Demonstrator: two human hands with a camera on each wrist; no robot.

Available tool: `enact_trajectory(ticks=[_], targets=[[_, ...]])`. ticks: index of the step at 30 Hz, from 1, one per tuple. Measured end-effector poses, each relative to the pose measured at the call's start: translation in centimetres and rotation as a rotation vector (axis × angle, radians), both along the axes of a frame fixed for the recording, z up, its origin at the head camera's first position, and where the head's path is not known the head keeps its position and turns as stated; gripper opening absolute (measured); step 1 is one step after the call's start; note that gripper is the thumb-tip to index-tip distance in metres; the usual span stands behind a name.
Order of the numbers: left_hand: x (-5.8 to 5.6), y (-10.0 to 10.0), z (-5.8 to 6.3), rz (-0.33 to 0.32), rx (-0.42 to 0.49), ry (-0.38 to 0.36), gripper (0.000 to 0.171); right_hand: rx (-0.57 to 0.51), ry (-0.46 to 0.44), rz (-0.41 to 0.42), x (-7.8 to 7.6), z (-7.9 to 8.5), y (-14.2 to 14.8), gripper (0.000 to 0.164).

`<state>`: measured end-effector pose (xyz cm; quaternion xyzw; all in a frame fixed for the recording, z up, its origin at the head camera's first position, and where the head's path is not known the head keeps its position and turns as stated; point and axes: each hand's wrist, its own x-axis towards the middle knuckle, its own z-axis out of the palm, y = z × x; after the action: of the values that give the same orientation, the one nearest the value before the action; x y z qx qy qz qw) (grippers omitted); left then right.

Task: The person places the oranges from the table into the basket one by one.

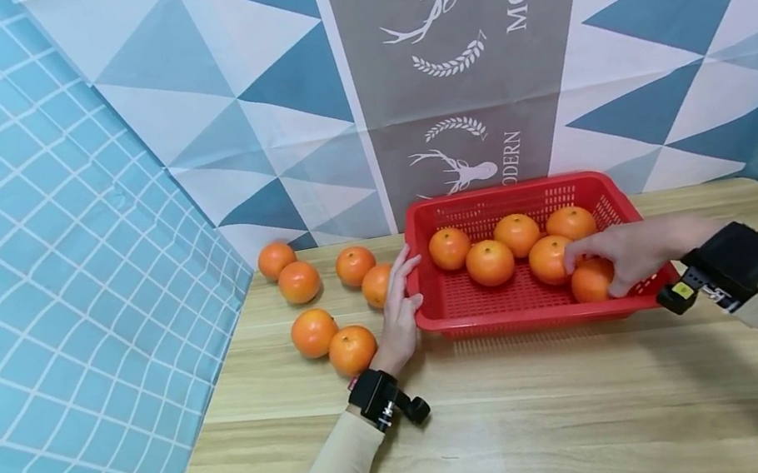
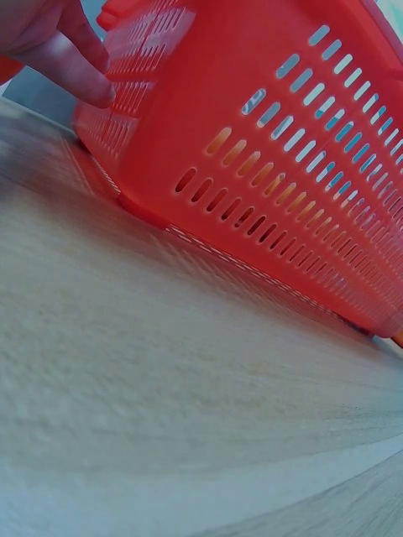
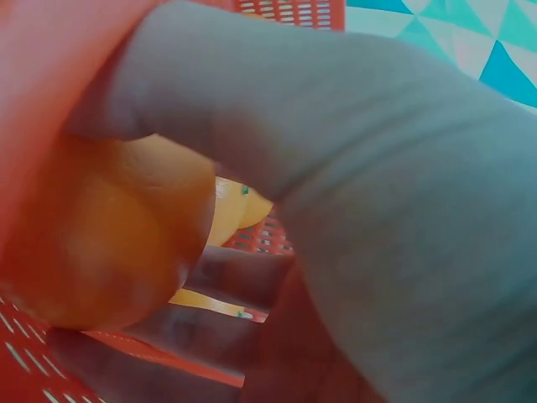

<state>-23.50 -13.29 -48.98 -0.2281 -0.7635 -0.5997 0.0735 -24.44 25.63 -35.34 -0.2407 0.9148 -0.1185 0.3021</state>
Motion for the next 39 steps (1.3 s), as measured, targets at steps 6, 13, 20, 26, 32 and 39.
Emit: enact_trajectory(ticks=[6,13,20,26,32,39], targets=[[0.1,0.1,0.1,-0.003,-0.006,-0.001,0.069,0.016,-0.009,-0.005,0.0,-0.7,-0.1,0.059],[0.2,0.0,0.2,0.001,-0.011,-0.009,0.069,0.022,0.017,0.009,-0.1,-0.9,-0.2,0.062],[0.1,-0.1,0.1,-0.003,-0.001,-0.01,0.069,-0.001,0.029,0.008,0.1,-0.5,0.1,0.063],[0.2,0.0,0.2,-0.003,-0.002,-0.008,0.07,-0.02,0.097,0.008,0.2,0.9,0.5,0.065],[0.0,0.0,0.1,-0.002,0.006,0.0,0.07,-0.046,0.144,0.005,0.1,2.3,0.9,0.067],[0.1,0.0,0.2,-0.006,-0.002,-0.006,0.07,-0.097,0.142,-0.008,0.4,2.9,1.6,0.069]])
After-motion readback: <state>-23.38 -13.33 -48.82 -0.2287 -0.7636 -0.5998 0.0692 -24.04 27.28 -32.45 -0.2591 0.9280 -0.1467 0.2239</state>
